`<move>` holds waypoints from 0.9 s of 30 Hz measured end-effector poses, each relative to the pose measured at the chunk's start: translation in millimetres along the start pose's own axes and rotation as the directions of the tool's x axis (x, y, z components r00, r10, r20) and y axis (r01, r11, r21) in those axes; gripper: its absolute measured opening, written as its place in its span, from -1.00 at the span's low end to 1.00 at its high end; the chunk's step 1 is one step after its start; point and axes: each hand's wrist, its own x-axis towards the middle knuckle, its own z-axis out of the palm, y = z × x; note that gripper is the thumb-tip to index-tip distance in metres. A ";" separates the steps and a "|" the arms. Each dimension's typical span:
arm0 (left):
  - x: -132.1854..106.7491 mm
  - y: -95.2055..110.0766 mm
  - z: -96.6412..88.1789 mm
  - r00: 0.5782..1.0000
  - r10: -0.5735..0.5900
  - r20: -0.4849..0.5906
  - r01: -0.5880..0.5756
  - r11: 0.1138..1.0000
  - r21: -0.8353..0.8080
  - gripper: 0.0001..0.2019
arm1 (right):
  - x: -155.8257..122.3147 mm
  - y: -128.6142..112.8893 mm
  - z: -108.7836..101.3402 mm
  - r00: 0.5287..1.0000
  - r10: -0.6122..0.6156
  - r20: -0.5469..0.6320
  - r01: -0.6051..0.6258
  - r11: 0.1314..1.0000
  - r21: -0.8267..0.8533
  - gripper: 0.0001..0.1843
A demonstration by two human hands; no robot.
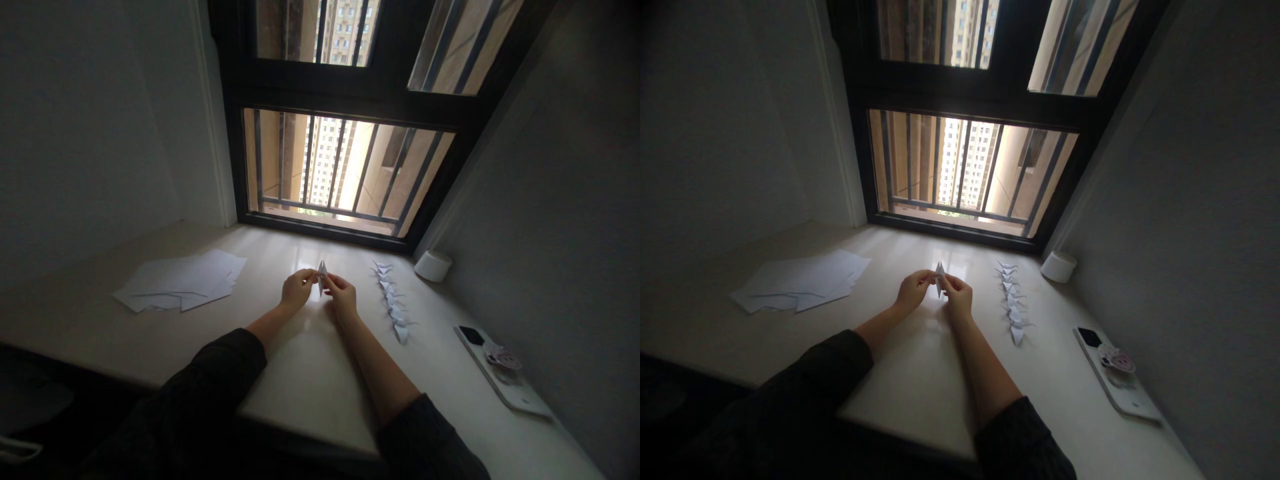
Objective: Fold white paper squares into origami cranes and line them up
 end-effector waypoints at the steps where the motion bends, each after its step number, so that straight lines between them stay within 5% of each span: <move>1: -1.0 1.9 -0.8 0.999 0.019 -0.025 -0.018 0.999 0.042 -0.76 | 0.4 0.8 0.3 1.000 0.011 -0.006 -0.011 1.000 -0.005 -0.51; 5: -2.2 5.1 -1.4 0.996 0.007 -0.084 -0.006 1.000 0.022 -0.80 | 1.7 2.5 0.1 0.999 0.034 -0.011 -0.034 0.999 0.012 -0.52; 14: 8.1 -3.7 3.4 0.985 -0.173 0.008 0.153 0.845 -0.512 -0.72 | -3.6 -1.7 -1.5 0.994 0.020 0.109 -0.009 0.995 -0.099 -0.54; 20: 4.9 3.5 -1.4 0.940 -0.336 0.062 0.308 0.756 -0.577 -0.68 | -3.7 -3.6 -1.4 0.989 0.025 0.148 -0.010 0.995 -0.101 -0.56; 27: 2.7 7.0 -2.1 0.909 -0.415 0.030 0.345 0.712 -0.611 -0.68 | -6.6 -9.0 2.0 0.985 0.055 0.163 -0.041 0.996 -0.085 -0.57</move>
